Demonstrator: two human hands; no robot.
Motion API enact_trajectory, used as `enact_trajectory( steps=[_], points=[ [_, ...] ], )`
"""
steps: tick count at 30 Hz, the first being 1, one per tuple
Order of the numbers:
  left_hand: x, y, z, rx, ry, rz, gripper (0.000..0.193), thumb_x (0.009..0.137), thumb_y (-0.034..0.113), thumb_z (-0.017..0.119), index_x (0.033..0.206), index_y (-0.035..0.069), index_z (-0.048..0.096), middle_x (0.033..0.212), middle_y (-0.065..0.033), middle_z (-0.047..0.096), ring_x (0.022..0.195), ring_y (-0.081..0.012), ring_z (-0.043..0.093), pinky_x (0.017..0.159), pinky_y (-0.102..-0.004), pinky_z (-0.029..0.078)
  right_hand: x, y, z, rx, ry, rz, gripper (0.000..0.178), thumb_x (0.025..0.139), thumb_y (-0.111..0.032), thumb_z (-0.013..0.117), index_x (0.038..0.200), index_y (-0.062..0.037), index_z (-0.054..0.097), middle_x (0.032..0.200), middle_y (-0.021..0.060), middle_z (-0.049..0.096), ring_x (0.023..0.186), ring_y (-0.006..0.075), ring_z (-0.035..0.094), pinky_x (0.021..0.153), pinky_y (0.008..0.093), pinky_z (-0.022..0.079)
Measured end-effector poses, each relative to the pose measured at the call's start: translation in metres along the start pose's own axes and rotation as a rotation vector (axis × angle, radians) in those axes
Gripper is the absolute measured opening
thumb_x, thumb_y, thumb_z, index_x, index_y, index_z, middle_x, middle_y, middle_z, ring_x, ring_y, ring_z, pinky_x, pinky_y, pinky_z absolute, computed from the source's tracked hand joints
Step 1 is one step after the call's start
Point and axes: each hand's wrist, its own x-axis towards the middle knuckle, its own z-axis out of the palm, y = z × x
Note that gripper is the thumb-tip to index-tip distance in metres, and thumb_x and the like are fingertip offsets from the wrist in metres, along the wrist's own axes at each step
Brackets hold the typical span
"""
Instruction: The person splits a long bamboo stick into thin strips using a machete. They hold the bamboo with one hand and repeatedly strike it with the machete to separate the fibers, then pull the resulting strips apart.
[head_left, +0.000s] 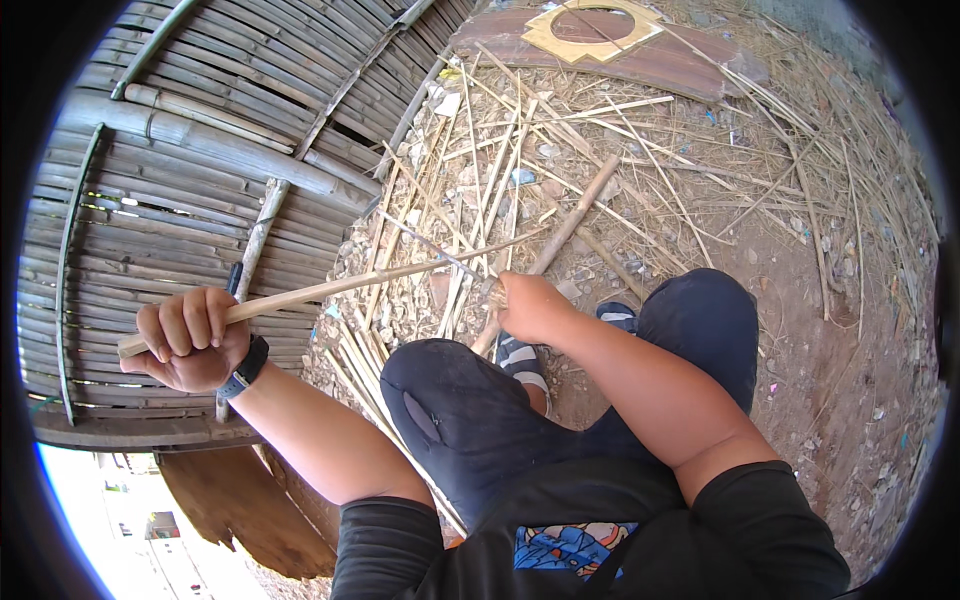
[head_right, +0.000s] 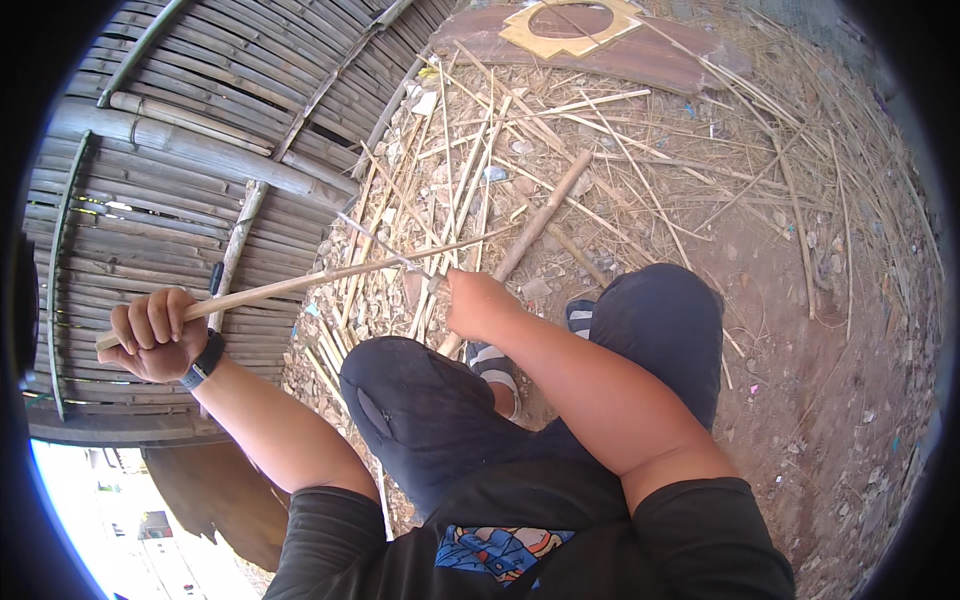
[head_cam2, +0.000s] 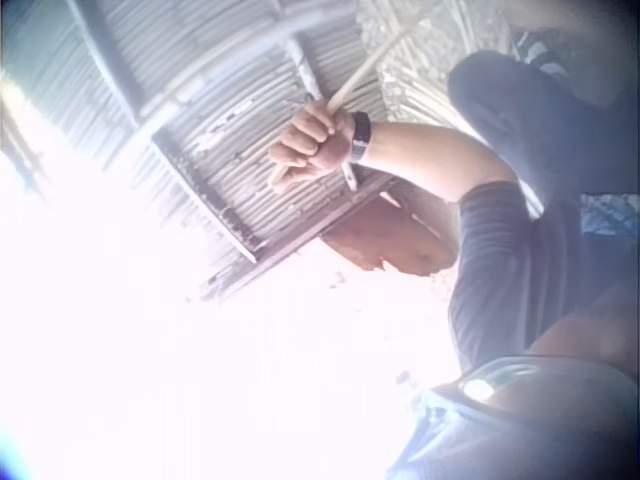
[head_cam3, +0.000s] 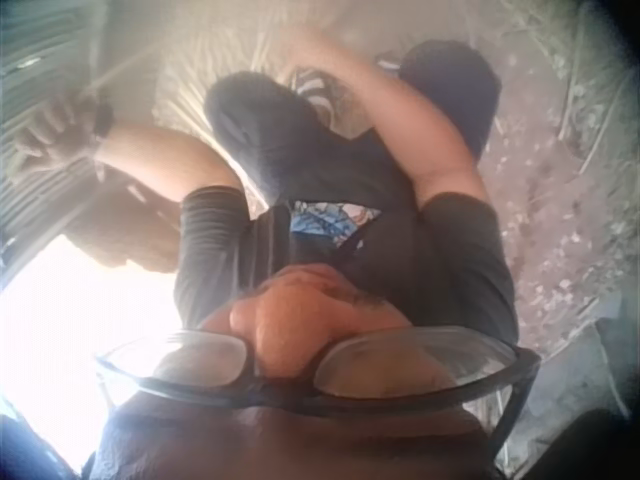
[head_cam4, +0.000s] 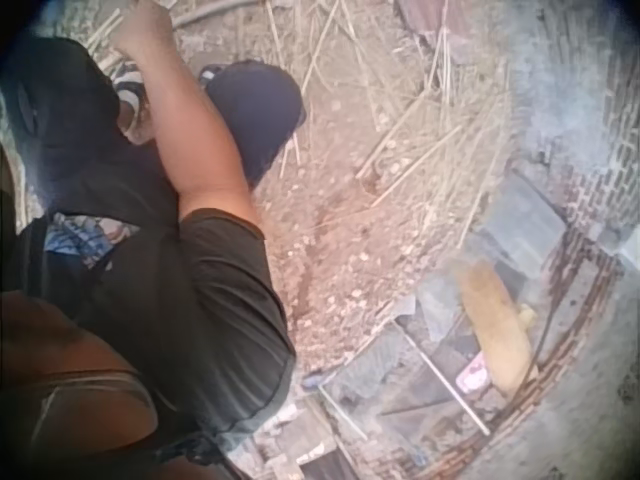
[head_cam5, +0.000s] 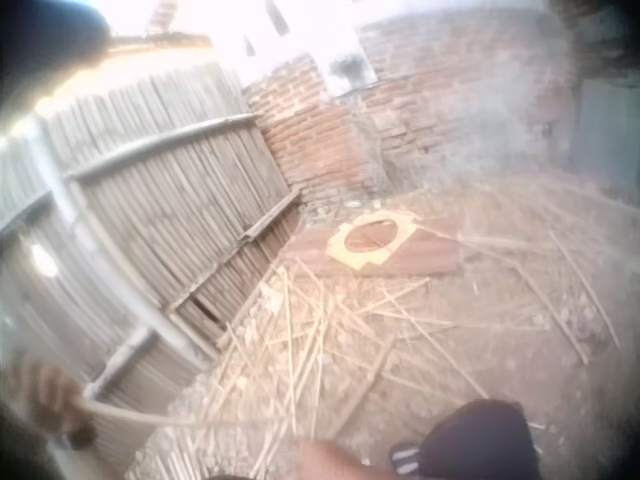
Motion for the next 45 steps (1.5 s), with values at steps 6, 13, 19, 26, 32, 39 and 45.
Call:
enact_trajectory(
  steps=[6, 13, 19, 26, 32, 39, 45],
  points=[
    [-0.006, 0.006, 0.003, 0.036, -0.091, 0.026, 0.047, 0.096, 0.059, 0.060, 0.071, 0.022, 0.047, 0.051, 0.0108, 0.037, 0.040, -0.0041, 0.028, 0.042, -0.0201, 0.028, -0.028, -0.039, -0.005, 0.127, -0.052, -0.160, 0.045, 0.086, -0.017, 0.072, 0.122, 0.0052, 0.058, 0.088, 0.0270, 0.069, 0.086, 0.0427, 0.070, 0.079, 0.0478, 0.055],
    [-0.006, 0.002, 0.009, 0.047, 0.000, 0.023, 0.048, 0.092, 0.055, 0.068, 0.066, 0.022, 0.048, 0.049, 0.0110, 0.039, 0.040, -0.0029, 0.030, 0.041, -0.0192, 0.028, -0.004, -0.007, 0.011, 0.074, 0.056, 0.010, 0.033, 0.084, -0.016, 0.072, 0.108, 0.0031, 0.060, 0.088, 0.0267, 0.068, 0.088, 0.0439, 0.068, 0.077, 0.0508, 0.053],
    [-0.028, 0.013, 0.012, 0.054, -0.046, 0.069, 0.046, 0.098, 0.055, 0.060, 0.070, 0.022, 0.046, 0.050, 0.0113, 0.038, 0.039, -0.0027, 0.028, 0.042, -0.0194, 0.028, -0.027, -0.035, 0.001, 0.031, -0.059, -0.281, 0.040, 0.081, -0.013, 0.071, 0.116, 0.0012, 0.060, 0.090, 0.0268, 0.068, 0.089, 0.0430, 0.069, 0.076, 0.0496, 0.053],
    [-0.031, 0.004, 0.018, 0.053, -0.057, 0.077, 0.046, 0.097, 0.054, 0.062, 0.068, 0.023, 0.046, 0.049, 0.0123, 0.040, 0.037, -0.0014, 0.030, 0.039, -0.0180, 0.028, -0.004, -0.018, -0.008, 0.054, -0.080, 0.000, 0.040, 0.080, -0.013, 0.070, 0.114, 0.0052, 0.060, 0.095, 0.0286, 0.069, 0.093, 0.0429, 0.068, 0.081, 0.0487, 0.054],
    [-0.021, 0.000, 0.024, 0.062, -0.083, 0.067, 0.045, 0.097, 0.054, 0.062, 0.068, 0.023, 0.046, 0.049, 0.0122, 0.040, 0.038, -0.0007, 0.031, 0.039, -0.0171, 0.029, -0.011, -0.021, 0.000, 0.057, 0.005, -0.252, 0.035, 0.079, -0.012, 0.070, 0.107, 0.0051, 0.059, 0.084, 0.0266, 0.068, 0.082, 0.0457, 0.068, 0.075, 0.0509, 0.053],
    [-0.027, 0.000, 0.019, 0.056, -0.070, 0.074, 0.046, 0.098, 0.054, 0.060, 0.069, 0.022, 0.046, 0.050, 0.0115, 0.039, 0.038, -0.0010, 0.030, 0.040, -0.0175, 0.028, -0.012, -0.019, -0.012, -0.016, -0.092, -0.086, 0.039, 0.080, -0.011, 0.069, 0.114, 0.0057, 0.060, 0.094, 0.0295, 0.068, 0.092, 0.0434, 0.068, 0.083, 0.0490, 0.054],
    [-0.017, -0.003, 0.018, 0.071, -0.044, 0.068, 0.047, 0.097, 0.057, 0.061, 0.069, 0.022, 0.047, 0.049, 0.0114, 0.038, 0.039, -0.0027, 0.029, 0.040, -0.0192, 0.027, 0.006, -0.001, -0.009, -0.032, -0.042, -0.052, 0.044, 0.080, -0.011, 0.070, 0.120, 0.0043, 0.060, 0.097, 0.0290, 0.069, 0.094, 0.0424, 0.069, 0.084, 0.0475, 0.054]
  ],
)
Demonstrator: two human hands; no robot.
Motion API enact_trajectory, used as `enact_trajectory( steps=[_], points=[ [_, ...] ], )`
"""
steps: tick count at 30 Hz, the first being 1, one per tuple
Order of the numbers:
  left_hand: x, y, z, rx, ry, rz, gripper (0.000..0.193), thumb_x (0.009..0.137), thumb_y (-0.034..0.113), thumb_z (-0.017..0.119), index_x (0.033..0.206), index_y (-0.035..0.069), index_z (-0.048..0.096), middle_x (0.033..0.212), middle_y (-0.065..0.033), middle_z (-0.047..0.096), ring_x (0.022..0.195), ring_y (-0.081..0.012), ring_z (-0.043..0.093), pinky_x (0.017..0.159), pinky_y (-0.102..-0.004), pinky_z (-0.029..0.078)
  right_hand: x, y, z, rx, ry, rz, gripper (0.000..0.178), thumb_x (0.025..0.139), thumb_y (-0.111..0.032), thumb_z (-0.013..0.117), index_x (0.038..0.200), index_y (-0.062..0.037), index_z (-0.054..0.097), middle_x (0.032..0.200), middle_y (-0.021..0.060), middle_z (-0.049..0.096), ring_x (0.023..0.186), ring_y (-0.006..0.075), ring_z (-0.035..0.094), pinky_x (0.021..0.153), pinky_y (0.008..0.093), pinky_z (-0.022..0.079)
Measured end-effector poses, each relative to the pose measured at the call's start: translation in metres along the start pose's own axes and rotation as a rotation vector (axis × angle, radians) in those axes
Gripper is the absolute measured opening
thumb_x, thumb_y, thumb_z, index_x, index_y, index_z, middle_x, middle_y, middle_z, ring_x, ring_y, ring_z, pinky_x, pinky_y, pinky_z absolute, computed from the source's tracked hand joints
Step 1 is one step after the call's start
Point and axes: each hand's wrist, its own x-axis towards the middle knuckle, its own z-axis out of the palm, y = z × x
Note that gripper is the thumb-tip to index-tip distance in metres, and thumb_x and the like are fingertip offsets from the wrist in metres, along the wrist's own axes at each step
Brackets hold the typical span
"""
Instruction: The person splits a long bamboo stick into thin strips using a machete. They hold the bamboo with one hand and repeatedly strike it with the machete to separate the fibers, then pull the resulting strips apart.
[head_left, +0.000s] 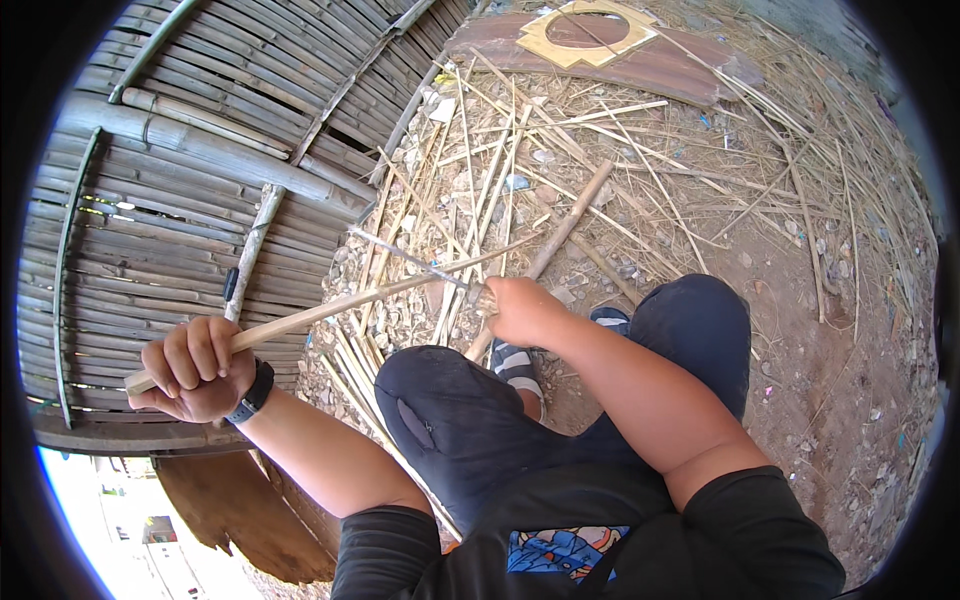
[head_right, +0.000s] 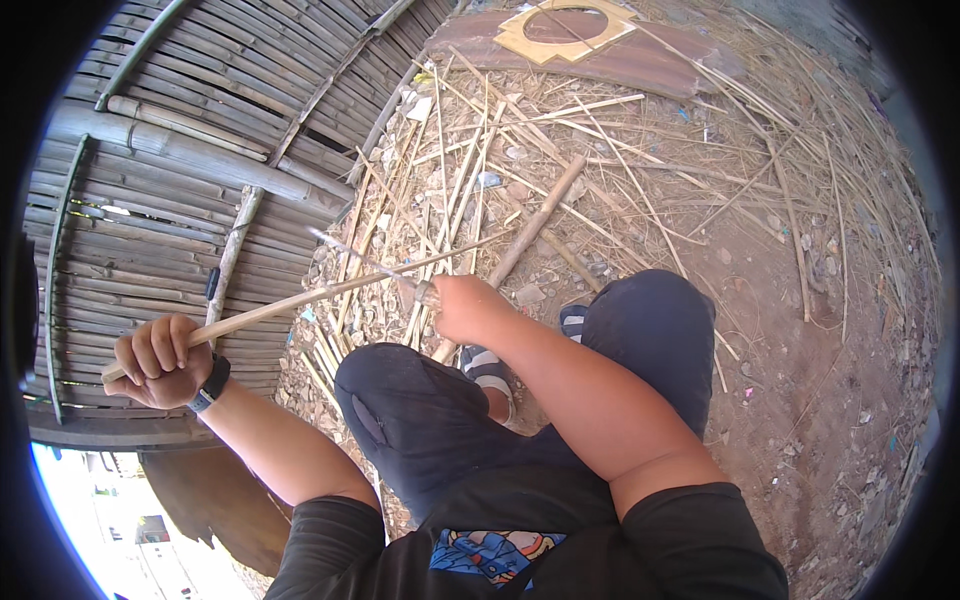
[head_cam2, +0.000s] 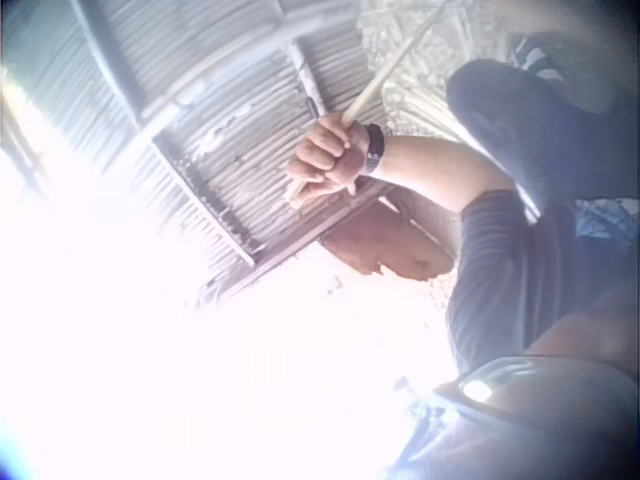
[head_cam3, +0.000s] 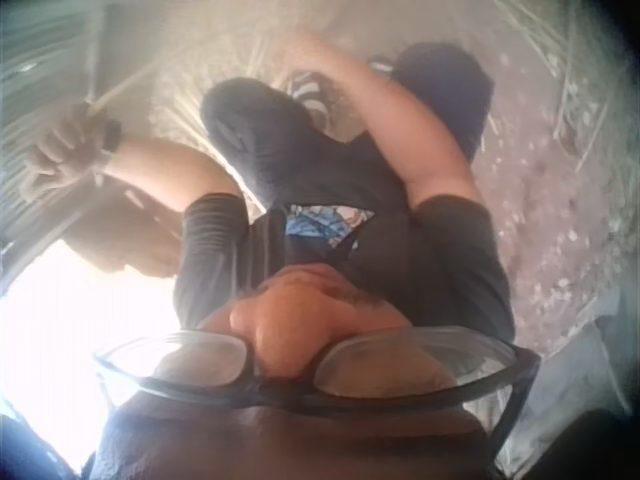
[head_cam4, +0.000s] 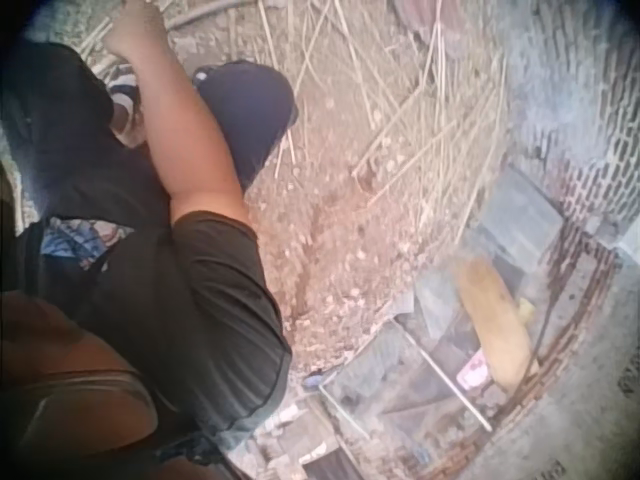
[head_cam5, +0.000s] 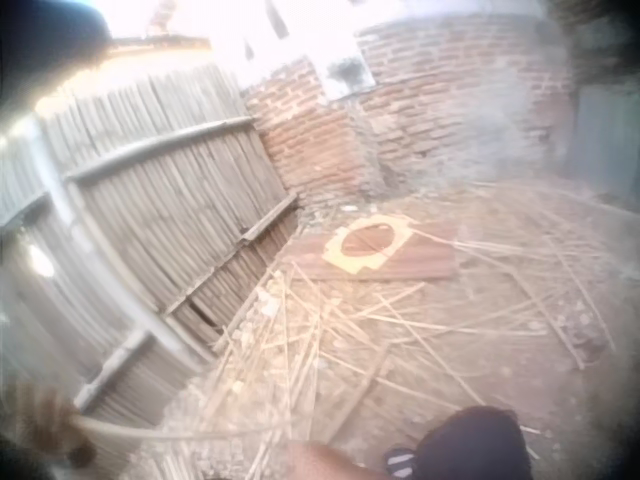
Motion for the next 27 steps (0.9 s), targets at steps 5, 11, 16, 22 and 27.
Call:
enact_trajectory(
  steps=[5, 11, 16, 22, 27],
  points=[
    [0.001, 0.004, 0.006, -0.011, -0.035, -0.026, 0.048, 0.097, 0.057, 0.060, 0.068, 0.022, 0.045, 0.049, 0.0115, 0.037, 0.038, -0.0026, 0.027, 0.040, -0.0191, 0.027, -0.007, -0.016, -0.002, 0.029, -0.009, 0.032, 0.043, 0.082, -0.012, 0.070, 0.119, 0.0045, 0.060, 0.098, 0.0296, 0.068, 0.095, 0.0433, 0.068, 0.085, 0.0487, 0.054],
    [0.001, -0.001, 0.010, -0.010, -0.007, -0.006, 0.047, 0.097, 0.054, 0.061, 0.068, 0.022, 0.044, 0.049, 0.0115, 0.038, 0.039, -0.0017, 0.031, 0.041, -0.0180, 0.027, -0.014, -0.019, 0.003, 0.097, -0.007, -0.086, 0.041, 0.081, -0.013, 0.070, 0.116, 0.0047, 0.060, 0.099, 0.0304, 0.068, 0.096, 0.0436, 0.068, 0.084, 0.0489, 0.054],
    [0.005, -0.003, 0.019, -0.012, -0.063, -0.040, 0.047, 0.098, 0.055, 0.060, 0.068, 0.022, 0.044, 0.049, 0.0114, 0.039, 0.039, -0.0023, 0.031, 0.043, -0.0186, 0.031, -0.004, 0.000, 0.009, 0.007, 0.089, 0.163, 0.037, 0.081, -0.012, 0.070, 0.114, 0.0018, 0.060, 0.097, 0.0257, 0.070, 0.095, 0.0421, 0.069, 0.082, 0.0506, 0.054],
    [-0.001, 0.002, 0.012, 0.010, -0.028, -0.010, 0.046, 0.098, 0.056, 0.059, 0.069, 0.023, 0.045, 0.050, 0.0113, 0.039, 0.039, -0.0028, 0.030, 0.043, -0.0194, 0.031, -0.031, -0.033, -0.008, 0.056, 0.017, -0.144, 0.035, 0.082, -0.014, 0.071, 0.112, -0.0016, 0.060, 0.093, 0.0231, 0.070, 0.093, 0.0426, 0.068, 0.080, 0.0509, 0.054],
    [0.007, -0.003, 0.010, 0.013, -0.045, -0.022, 0.048, 0.097, 0.059, 0.058, 0.070, 0.023, 0.045, 0.050, 0.0111, 0.037, 0.039, -0.0035, 0.028, 0.043, -0.0199, 0.031, 0.006, 0.007, 0.014, 0.010, 0.135, 0.070, 0.035, 0.081, -0.015, 0.072, 0.110, 0.0010, 0.060, 0.092, 0.0250, 0.069, 0.090, 0.0440, 0.068, 0.080, 0.0521, 0.054]
  ],
)
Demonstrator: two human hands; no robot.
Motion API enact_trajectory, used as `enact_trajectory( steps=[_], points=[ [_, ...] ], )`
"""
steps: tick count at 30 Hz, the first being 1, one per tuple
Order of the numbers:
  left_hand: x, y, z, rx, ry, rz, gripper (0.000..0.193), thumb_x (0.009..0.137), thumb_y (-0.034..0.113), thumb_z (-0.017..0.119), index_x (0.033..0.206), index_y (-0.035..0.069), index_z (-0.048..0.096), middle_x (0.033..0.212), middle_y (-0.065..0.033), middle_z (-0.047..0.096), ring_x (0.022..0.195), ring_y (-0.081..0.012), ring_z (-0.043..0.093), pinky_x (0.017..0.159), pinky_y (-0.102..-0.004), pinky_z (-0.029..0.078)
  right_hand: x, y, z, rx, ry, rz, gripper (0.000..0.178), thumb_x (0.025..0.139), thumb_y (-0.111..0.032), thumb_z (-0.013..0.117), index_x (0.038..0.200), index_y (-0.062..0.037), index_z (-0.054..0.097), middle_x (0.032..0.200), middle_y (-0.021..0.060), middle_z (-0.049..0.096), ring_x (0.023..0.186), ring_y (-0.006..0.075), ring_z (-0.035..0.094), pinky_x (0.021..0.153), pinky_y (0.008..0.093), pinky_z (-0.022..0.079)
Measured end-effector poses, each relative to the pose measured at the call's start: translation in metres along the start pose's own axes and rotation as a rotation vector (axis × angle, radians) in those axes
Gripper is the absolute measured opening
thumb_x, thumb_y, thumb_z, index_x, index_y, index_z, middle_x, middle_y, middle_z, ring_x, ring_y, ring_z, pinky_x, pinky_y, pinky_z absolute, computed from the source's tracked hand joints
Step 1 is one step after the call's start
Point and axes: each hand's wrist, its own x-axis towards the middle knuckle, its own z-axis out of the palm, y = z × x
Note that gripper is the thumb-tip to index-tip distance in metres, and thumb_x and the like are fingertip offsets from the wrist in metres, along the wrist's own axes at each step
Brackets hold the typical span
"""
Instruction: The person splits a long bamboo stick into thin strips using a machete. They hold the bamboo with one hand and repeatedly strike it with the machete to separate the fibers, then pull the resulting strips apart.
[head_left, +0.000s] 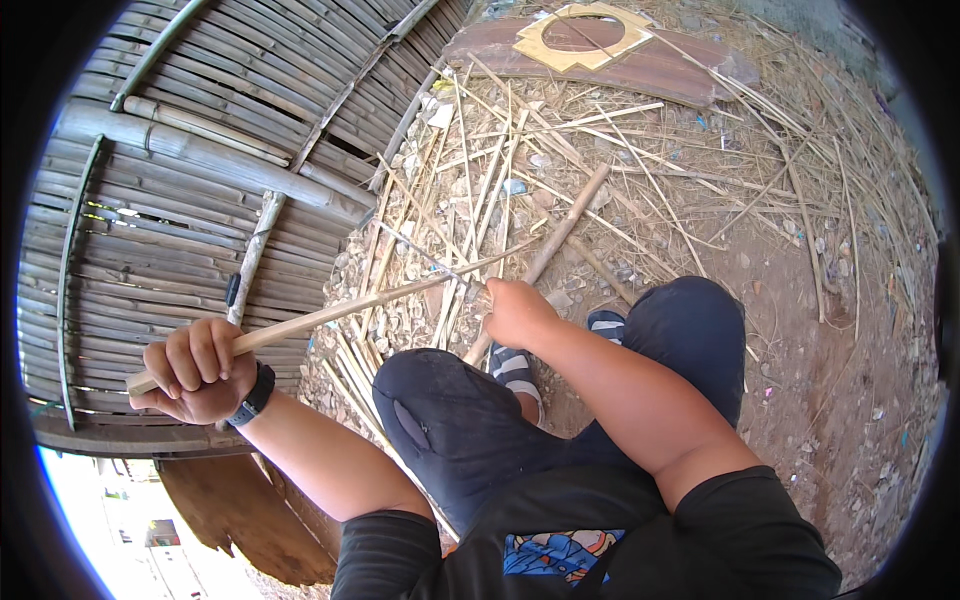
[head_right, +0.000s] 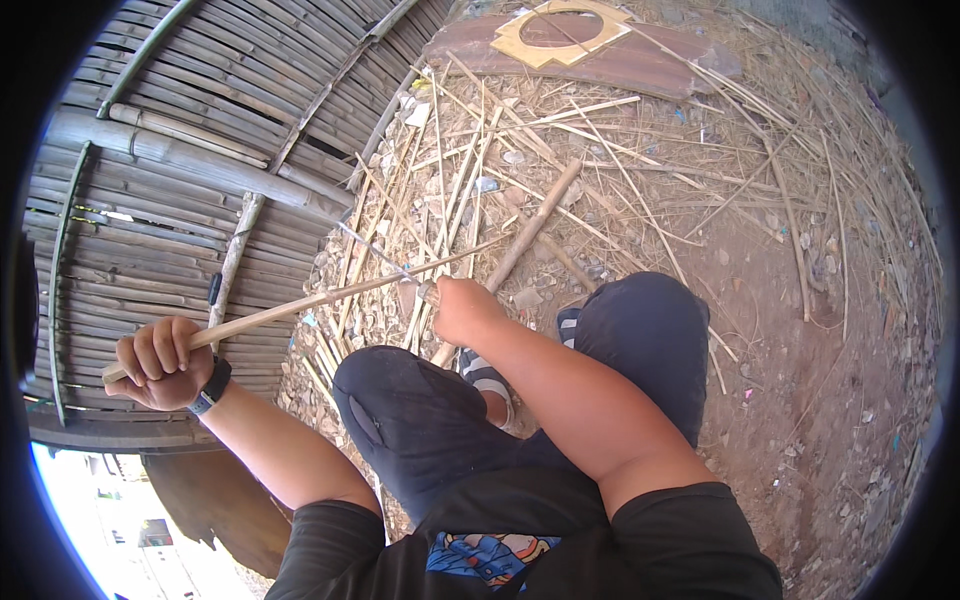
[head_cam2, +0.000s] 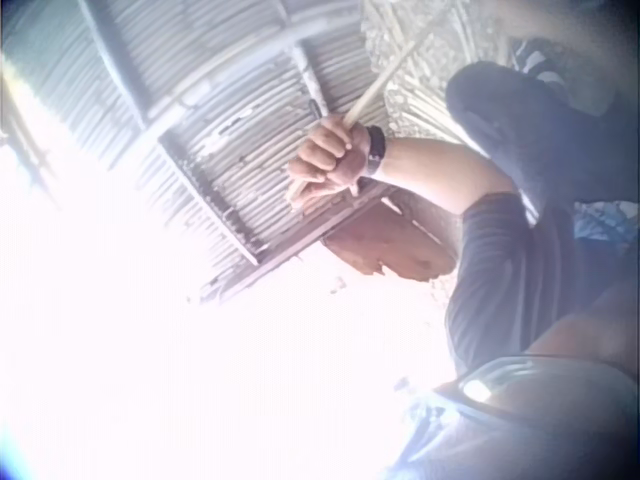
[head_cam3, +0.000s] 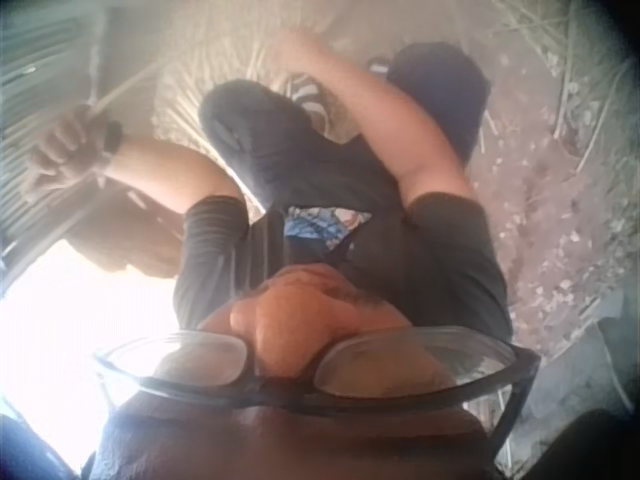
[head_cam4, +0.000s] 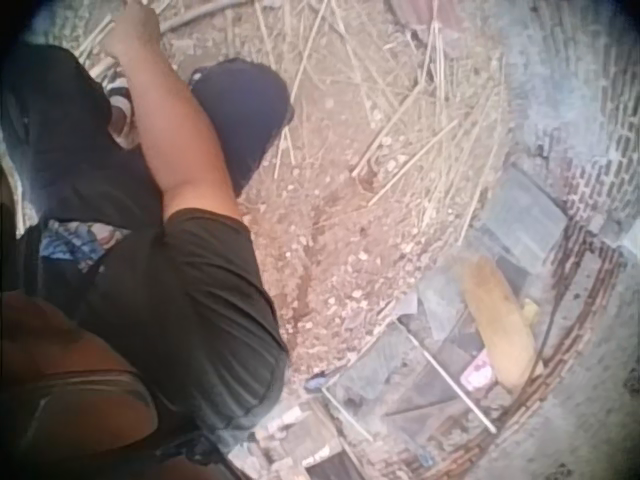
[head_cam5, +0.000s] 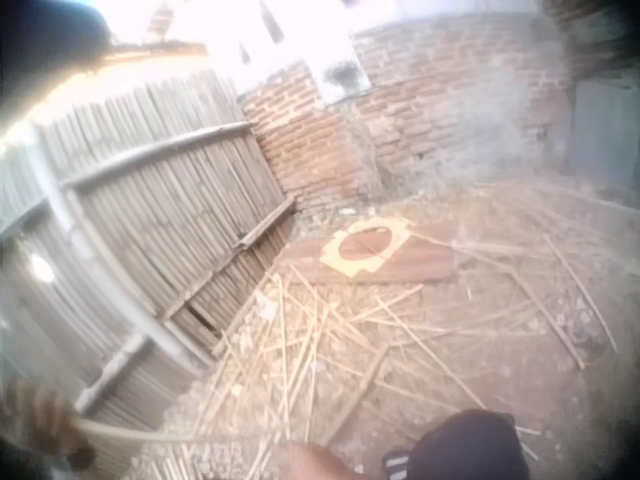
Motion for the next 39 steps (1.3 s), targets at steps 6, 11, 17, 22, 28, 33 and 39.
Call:
enact_trajectory(
  steps=[6, 11, 17, 22, 28, 33, 39],
  points=[
    [-0.012, 0.009, -0.006, -0.009, 0.029, 0.008, 0.049, 0.097, 0.060, 0.058, 0.069, 0.023, 0.045, 0.049, 0.0107, 0.037, 0.040, -0.0037, 0.029, 0.043, -0.0198, 0.030, -0.035, -0.043, -0.018, 0.060, -0.124, -0.186, 0.039, 0.081, -0.014, 0.071, 0.113, 0.0040, 0.059, 0.095, 0.0283, 0.069, 0.090, 0.0449, 0.068, 0.080, 0.0520, 0.054],
    [-0.007, 0.005, -0.005, 0.002, 0.050, 0.015, 0.048, 0.097, 0.059, 0.059, 0.069, 0.022, 0.046, 0.049, 0.0110, 0.037, 0.039, -0.0034, 0.029, 0.043, -0.0199, 0.030, -0.014, -0.009, 0.005, 0.103, -0.029, -0.032, 0.040, 0.081, -0.013, 0.070, 0.116, 0.0030, 0.060, 0.098, 0.0282, 0.069, 0.094, 0.0439, 0.068, 0.083, 0.0496, 0.054],
    [-0.013, 0.008, -0.002, 0.002, 0.055, 0.018, 0.047, 0.097, 0.057, 0.061, 0.069, 0.022, 0.046, 0.049, 0.0111, 0.038, 0.038, -0.0028, 0.029, 0.042, -0.0185, 0.029, -0.022, -0.018, -0.003, 0.040, -0.070, 0.052, 0.037, 0.081, -0.014, 0.070, 0.115, 0.0008, 0.061, 0.098, 0.0283, 0.069, 0.096, 0.0442, 0.068, 0.086, 0.0493, 0.054],
    [-0.012, 0.008, -0.008, -0.031, 0.054, 0.007, 0.047, 0.096, 0.058, 0.061, 0.070, 0.022, 0.046, 0.049, 0.0109, 0.038, 0.039, -0.0032, 0.030, 0.042, -0.0191, 0.029, -0.021, -0.019, -0.009, 0.032, -0.086, -0.008, 0.041, 0.081, -0.015, 0.070, 0.118, 0.0003, 0.061, 0.098, 0.0288, 0.069, 0.095, 0.0450, 0.068, 0.083, 0.0508, 0.054],
    [-0.006, 0.009, -0.015, 0.012, 0.040, 0.008, 0.047, 0.097, 0.060, 0.059, 0.071, 0.023, 0.047, 0.049, 0.0108, 0.038, 0.039, -0.0040, 0.029, 0.042, -0.0202, 0.030, -0.011, 0.000, 0.022, 0.085, 0.014, 0.013, 0.047, 0.082, -0.017, 0.070, 0.123, 0.0011, 0.058, 0.091, 0.0278, 0.068, 0.090, 0.0457, 0.068, 0.080, 0.0519, 0.053],
    [-0.011, 0.008, -0.012, -0.014, 0.039, 0.010, 0.048, 0.097, 0.060, 0.058, 0.070, 0.022, 0.046, 0.049, 0.0108, 0.037, 0.039, -0.0037, 0.029, 0.042, -0.0201, 0.030, -0.029, -0.026, 0.001, 0.080, -0.054, -0.172, 0.043, 0.080, -0.017, 0.072, 0.115, 0.0044, 0.059, 0.090, 0.0277, 0.068, 0.090, 0.0445, 0.068, 0.080, 0.0517, 0.053],
    [-0.007, 0.009, -0.009, -0.007, 0.008, -0.007, 0.047, 0.098, 0.059, 0.058, 0.070, 0.022, 0.046, 0.050, 0.0111, 0.038, 0.039, -0.0030, 0.029, 0.042, -0.0199, 0.030, -0.011, 0.002, 0.014, 0.098, -0.031, 0.079, 0.036, 0.081, -0.015, 0.070, 0.110, 0.0041, 0.060, 0.095, 0.0278, 0.069, 0.091, 0.0441, 0.069, 0.081, 0.0498, 0.054]
  ],
)
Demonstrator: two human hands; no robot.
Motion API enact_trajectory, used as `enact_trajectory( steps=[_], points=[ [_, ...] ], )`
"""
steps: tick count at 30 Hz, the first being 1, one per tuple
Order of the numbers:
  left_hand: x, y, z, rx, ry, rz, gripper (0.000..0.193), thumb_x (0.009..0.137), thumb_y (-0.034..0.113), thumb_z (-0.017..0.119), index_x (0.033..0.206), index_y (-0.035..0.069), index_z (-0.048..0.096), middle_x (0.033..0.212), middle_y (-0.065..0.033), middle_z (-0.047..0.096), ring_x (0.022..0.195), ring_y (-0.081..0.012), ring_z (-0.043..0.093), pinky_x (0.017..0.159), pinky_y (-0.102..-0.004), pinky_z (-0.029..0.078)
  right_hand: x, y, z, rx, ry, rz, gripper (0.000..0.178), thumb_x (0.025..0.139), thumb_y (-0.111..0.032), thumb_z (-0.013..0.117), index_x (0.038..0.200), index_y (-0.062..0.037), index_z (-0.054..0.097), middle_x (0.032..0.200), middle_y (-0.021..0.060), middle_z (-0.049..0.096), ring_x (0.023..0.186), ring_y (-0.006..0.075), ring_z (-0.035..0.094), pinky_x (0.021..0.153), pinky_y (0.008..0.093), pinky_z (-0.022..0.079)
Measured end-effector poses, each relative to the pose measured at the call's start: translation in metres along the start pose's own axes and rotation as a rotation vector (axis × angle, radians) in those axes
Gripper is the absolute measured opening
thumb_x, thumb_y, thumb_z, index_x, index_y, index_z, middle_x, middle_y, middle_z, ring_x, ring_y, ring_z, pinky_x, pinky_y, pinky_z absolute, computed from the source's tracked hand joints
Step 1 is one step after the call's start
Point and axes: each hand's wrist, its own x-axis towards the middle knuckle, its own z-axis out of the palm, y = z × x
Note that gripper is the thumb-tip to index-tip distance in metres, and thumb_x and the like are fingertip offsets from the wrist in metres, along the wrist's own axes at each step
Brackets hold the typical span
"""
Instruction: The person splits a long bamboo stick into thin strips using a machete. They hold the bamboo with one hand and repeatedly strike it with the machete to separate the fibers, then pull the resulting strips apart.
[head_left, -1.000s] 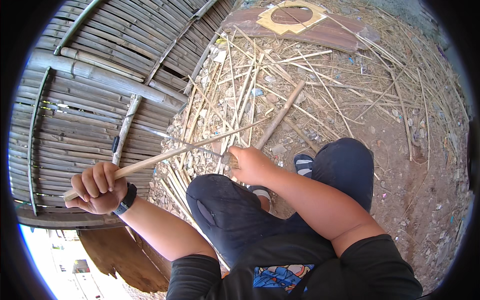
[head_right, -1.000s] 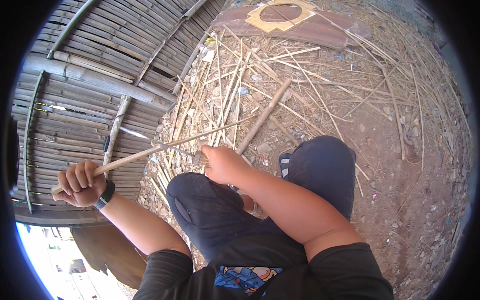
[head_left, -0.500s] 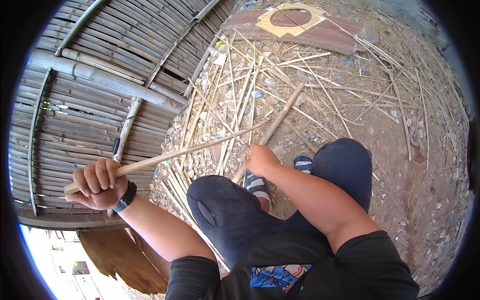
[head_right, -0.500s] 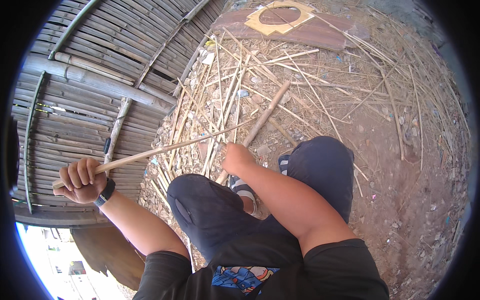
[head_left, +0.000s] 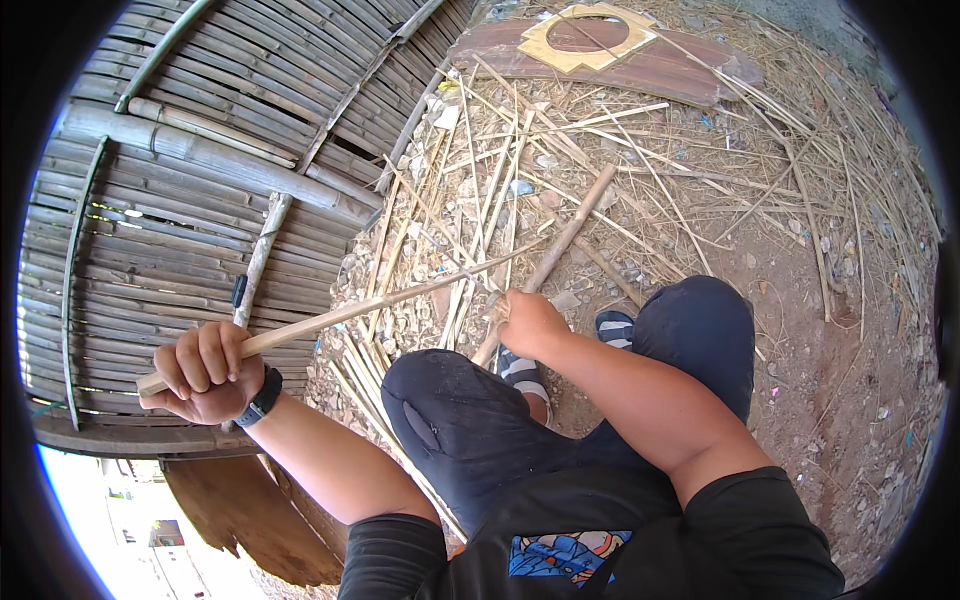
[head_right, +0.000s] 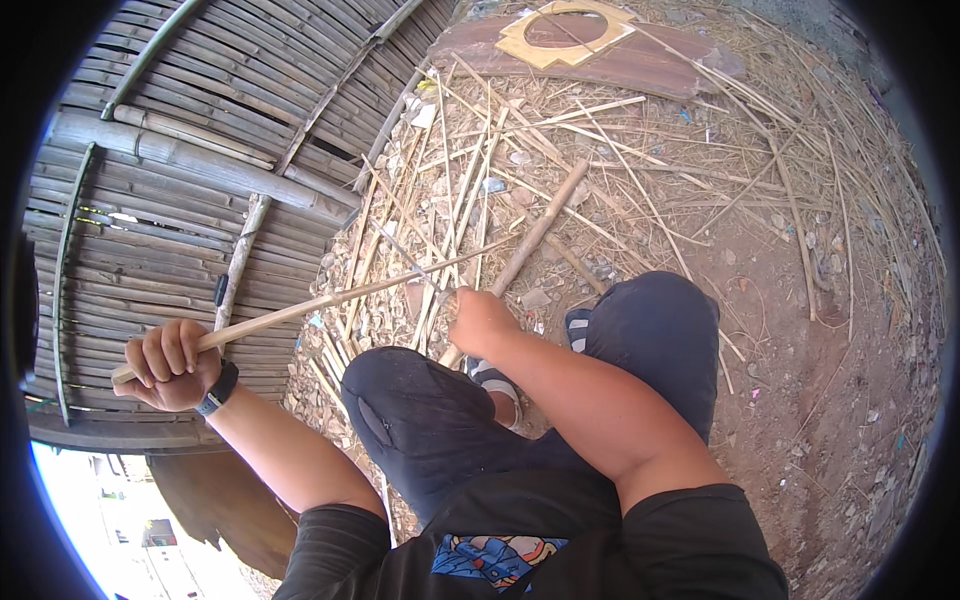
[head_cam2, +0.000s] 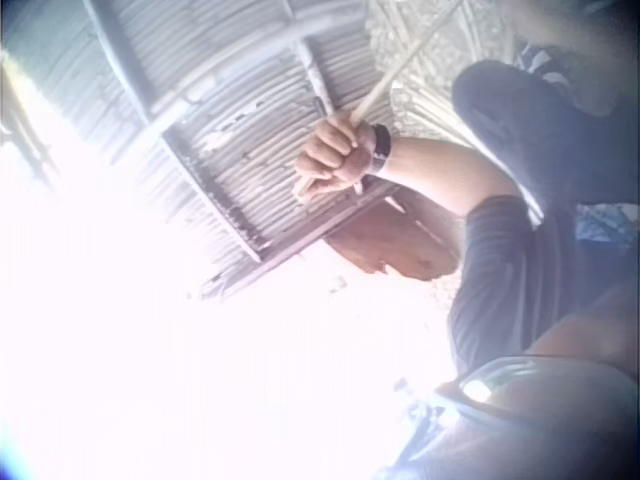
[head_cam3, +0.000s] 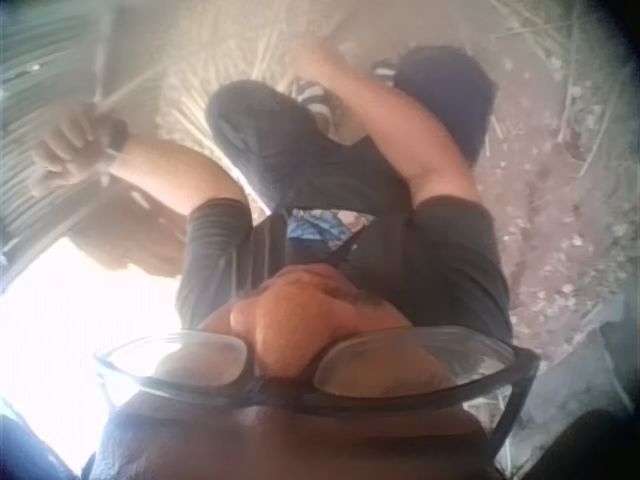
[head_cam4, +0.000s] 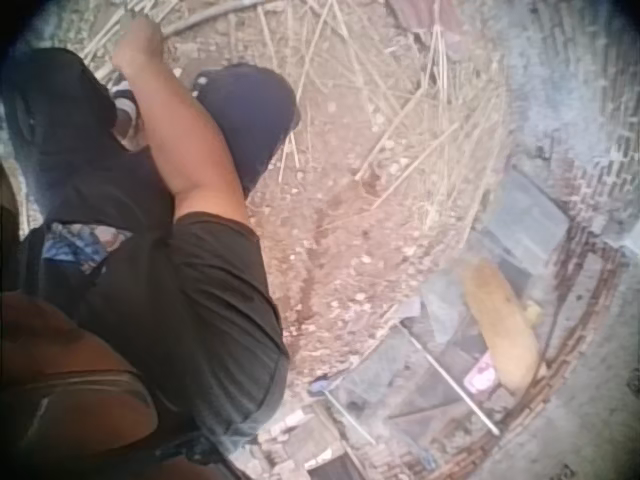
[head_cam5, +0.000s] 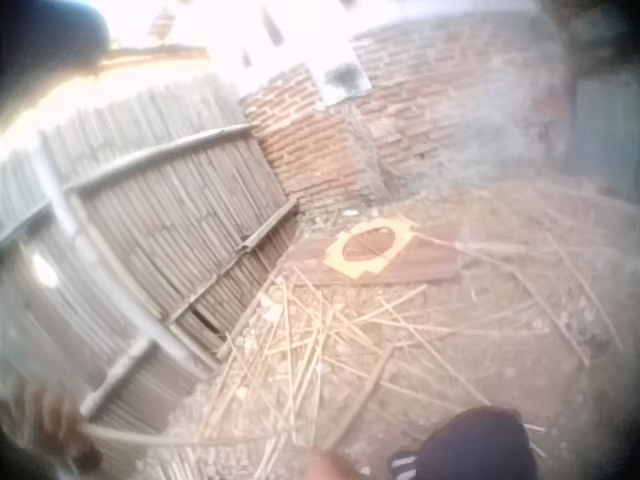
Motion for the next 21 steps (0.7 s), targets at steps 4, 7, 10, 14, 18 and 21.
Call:
enact_trajectory(
  steps=[4, 7, 10, 14, 18, 21],
  points=[
    [-0.005, 0.001, -0.002, -0.007, 0.036, 0.029, 0.047, 0.098, 0.058, 0.059, 0.070, 0.022, 0.046, 0.049, 0.0111, 0.037, 0.039, -0.0029, 0.029, 0.042, -0.0195, 0.029, -0.025, -0.028, -0.011, -0.003, -0.061, -0.255, 0.038, 0.081, -0.015, 0.070, 0.112, 0.0032, 0.059, 0.091, 0.0278, 0.069, 0.090, 0.0442, 0.069, 0.078, 0.0508, 0.053],
    [0.000, -0.004, 0.000, -0.012, 0.018, 0.021, 0.047, 0.098, 0.058, 0.059, 0.071, 0.022, 0.046, 0.049, 0.0111, 0.036, 0.039, -0.0031, 0.029, 0.042, -0.0192, 0.029, -0.006, -0.007, 0.000, -0.016, -0.012, -0.150, 0.039, 0.080, -0.016, 0.070, 0.112, 0.0033, 0.059, 0.095, 0.0271, 0.069, 0.092, 0.0432, 0.069, 0.079, 0.0492, 0.053],
    [0.003, -0.005, 0.002, -0.007, 0.004, 0.008, 0.047, 0.098, 0.057, 0.059, 0.070, 0.022, 0.046, 0.050, 0.0111, 0.038, 0.039, -0.0030, 0.030, 0.042, -0.0191, 0.029, 0.010, 0.012, 0.009, 0.063, 0.030, 0.153, 0.039, 0.081, -0.017, 0.071, 0.111, 0.0039, 0.060, 0.098, 0.0274, 0.069, 0.097, 0.0419, 0.068, 0.082, 0.0471, 0.054],
    [-0.006, -0.001, -0.002, -0.005, 0.031, 0.021, 0.046, 0.098, 0.056, 0.060, 0.069, 0.022, 0.046, 0.050, 0.0112, 0.039, 0.039, -0.0027, 0.030, 0.041, -0.0188, 0.028, -0.024, -0.024, 0.005, 0.096, -0.060, -0.119, 0.039, 0.081, -0.016, 0.071, 0.112, 0.0044, 0.060, 0.095, 0.0289, 0.069, 0.092, 0.0433, 0.069, 0.080, 0.0482, 0.053],
    [-0.008, 0.002, -0.003, -0.020, 0.053, 0.028, 0.046, 0.097, 0.054, 0.062, 0.069, 0.022, 0.046, 0.050, 0.0113, 0.039, 0.039, -0.0026, 0.030, 0.040, -0.0186, 0.028, -0.029, -0.029, 0.000, 0.046, -0.046, -0.249, 0.039, 0.080, -0.016, 0.072, 0.111, 0.0055, 0.060, 0.088, 0.0306, 0.067, 0.090, 0.0445, 0.069, 0.080, 0.0511, 0.053],
    [-0.004, -0.003, -0.003, -0.013, 0.045, 0.020, 0.046, 0.097, 0.054, 0.062, 0.069, 0.022, 0.046, 0.050, 0.0112, 0.039, 0.039, -0.0026, 0.030, 0.040, -0.0186, 0.028, 0.001, 0.007, 0.014, 0.077, 0.042, -0.047, 0.041, 0.080, -0.016, 0.072, 0.112, 0.0063, 0.060, 0.087, 0.0308, 0.067, 0.089, 0.0451, 0.069, 0.081, 0.0507, 0.053]
  ],
)
